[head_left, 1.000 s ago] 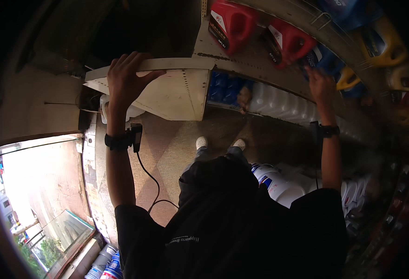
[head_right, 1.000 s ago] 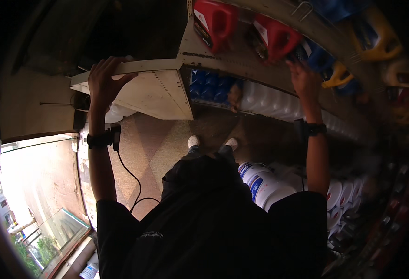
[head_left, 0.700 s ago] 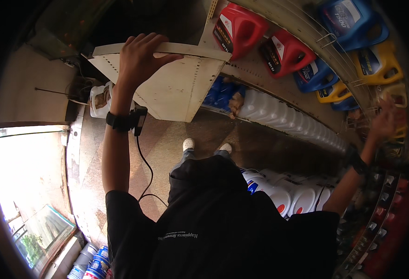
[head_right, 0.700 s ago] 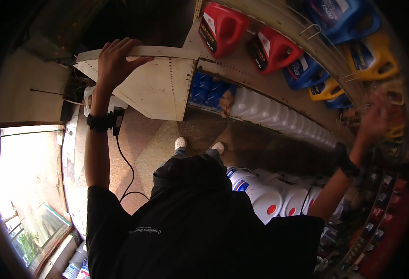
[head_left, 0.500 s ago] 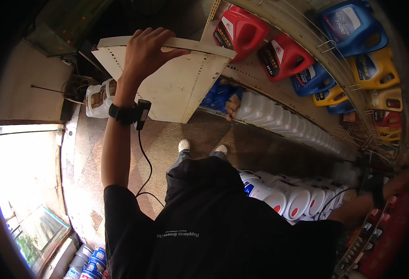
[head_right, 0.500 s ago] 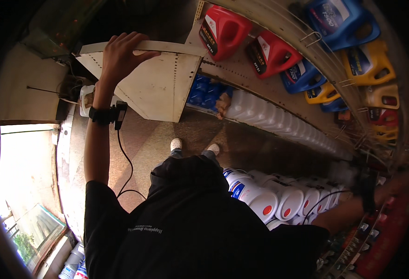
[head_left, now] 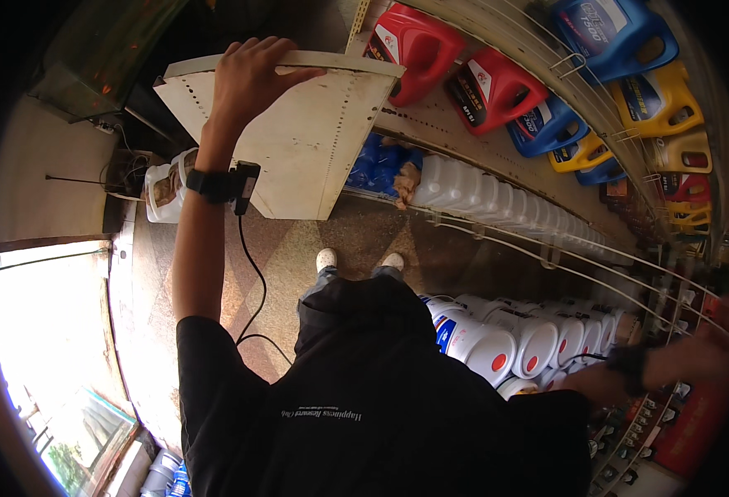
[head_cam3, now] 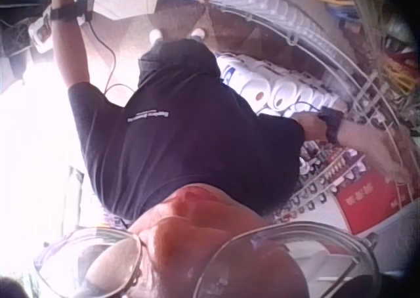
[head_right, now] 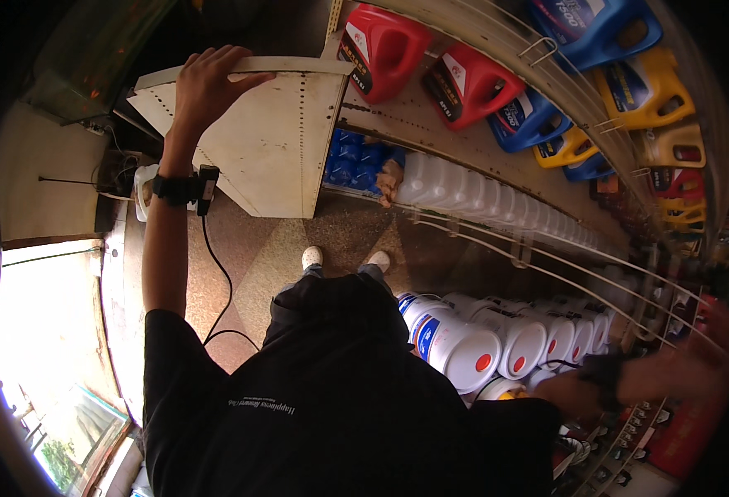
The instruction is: The person wipes a shelf board with a cloth and then attaches a wire divider to the board.
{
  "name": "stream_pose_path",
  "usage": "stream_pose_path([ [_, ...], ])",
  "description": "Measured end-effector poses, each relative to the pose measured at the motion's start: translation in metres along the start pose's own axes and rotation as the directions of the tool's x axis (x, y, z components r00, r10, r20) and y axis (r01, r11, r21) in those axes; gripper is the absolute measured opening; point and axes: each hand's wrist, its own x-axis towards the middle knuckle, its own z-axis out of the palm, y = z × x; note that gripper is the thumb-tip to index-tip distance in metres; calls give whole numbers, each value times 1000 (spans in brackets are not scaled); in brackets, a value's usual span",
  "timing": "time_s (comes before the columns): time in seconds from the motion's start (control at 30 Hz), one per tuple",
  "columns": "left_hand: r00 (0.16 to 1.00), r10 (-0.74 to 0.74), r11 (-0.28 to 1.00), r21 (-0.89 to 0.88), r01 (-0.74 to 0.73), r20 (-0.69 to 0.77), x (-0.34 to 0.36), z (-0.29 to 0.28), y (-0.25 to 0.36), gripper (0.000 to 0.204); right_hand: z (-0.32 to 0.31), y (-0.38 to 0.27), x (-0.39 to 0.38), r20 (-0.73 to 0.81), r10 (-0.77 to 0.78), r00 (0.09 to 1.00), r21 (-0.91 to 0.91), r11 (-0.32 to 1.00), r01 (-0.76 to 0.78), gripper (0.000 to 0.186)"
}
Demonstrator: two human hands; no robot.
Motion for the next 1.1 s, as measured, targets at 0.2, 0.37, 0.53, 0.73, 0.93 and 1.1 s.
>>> stream_pose_path([
  [0.2,1000,6,999,-36,-7,-17,4,1,13,42,125,-21,-116,-219,439,871,152,897,-414,49],
  [0.37,1000,-17,1000,-14,17,11,0,-4,9,41,209,-49,-139,-66,586,808,272,789,-550,59],
  [0.53,997,-50,999,-15,51,57,4,-5,13,41,239,-71,-144,95,602,793,344,728,-594,48],
  [0.73,999,-28,999,-27,28,25,2,-8,13,40,265,-80,-157,125,475,871,436,762,-478,35],
  [0.93,1000,-20,999,-26,20,13,2,-7,14,40,291,-72,-199,173,489,855,654,592,-471,45],
  [1.1,999,-39,999,-38,39,11,5,-6,15,47,303,-65,-225,356,505,786,650,471,-596,49],
])
